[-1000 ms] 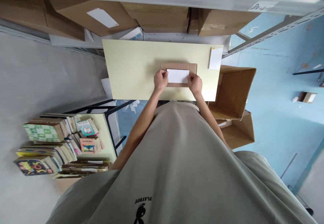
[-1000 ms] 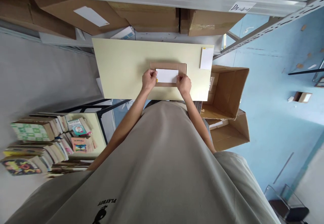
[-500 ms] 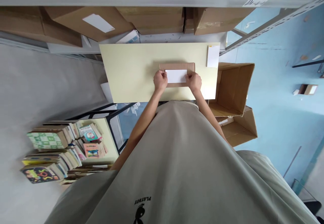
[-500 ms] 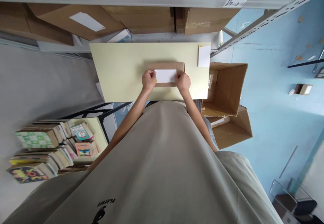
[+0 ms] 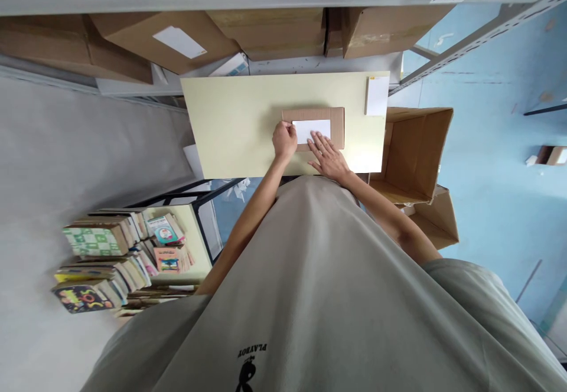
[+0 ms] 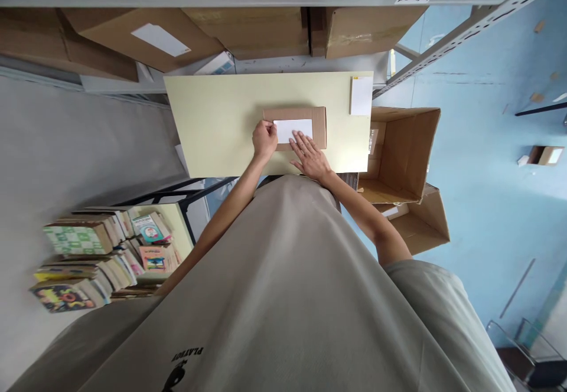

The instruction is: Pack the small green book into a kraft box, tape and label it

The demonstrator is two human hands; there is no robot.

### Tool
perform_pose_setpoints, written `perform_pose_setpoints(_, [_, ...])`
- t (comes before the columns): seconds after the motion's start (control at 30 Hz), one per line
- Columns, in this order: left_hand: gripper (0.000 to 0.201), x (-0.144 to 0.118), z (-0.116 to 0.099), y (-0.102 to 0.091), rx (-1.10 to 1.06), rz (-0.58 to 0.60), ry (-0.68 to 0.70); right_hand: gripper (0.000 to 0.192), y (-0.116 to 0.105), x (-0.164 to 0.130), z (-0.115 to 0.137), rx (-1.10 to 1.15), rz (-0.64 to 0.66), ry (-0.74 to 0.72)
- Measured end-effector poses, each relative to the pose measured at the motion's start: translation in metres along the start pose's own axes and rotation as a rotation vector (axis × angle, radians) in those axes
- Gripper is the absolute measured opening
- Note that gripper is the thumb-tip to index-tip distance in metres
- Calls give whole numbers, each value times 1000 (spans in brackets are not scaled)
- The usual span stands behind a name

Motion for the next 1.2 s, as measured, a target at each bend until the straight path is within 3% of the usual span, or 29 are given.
perform_pose_setpoints(0.17, [16, 0, 2, 2, 40, 18, 11, 97, -11, 22, -11, 0, -123, 142])
perform_pose_setpoints(0.33, [13, -2, 1, -3, 40, 21, 8, 97, 10, 45, 26, -18, 9, -139])
perform_pose_setpoints(0.4, [15, -1, 0, -5, 33, 23, 15, 92, 13, 49, 30, -35, 16, -170])
perform_pose_setpoints(0.6, [17, 2, 0, -4, 6, 4, 41, 78, 6, 65, 25, -88, -38, 13])
perform_pose_setpoints(0.77, [12, 0, 3, -5, -15, -25, 44, 80, 5, 89, 28, -70, -61, 64])
perform_pose_setpoints(0.87, [12, -5, 1, -4, -56, 27, 57, 77, 6, 95, 24, -59, -79, 107])
perform_pose_setpoints(0.97, [31, -11, 0, -3, -48, 95, 38, 76, 3, 84, 19, -59, -99, 134])
perform_pose_setpoints(1.1, [58, -17, -6, -5, -26, 147, 70, 80, -12, 46, -3, -42, -184, 211])
perform_pose_setpoints(1.2, [59, -15, -5, -5, -66, 191, 84, 90, -22, 15, -32, -24, -246, 334])
Point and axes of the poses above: each hand's wrist, its own x-axis towards the middle knuckle, its own y-axis out of the palm, z = x × y, the point moved 8 cm from there along x, towards the middle knuckle, and after that the axes turned 14 degrees about -x, right-handed, at the moved point
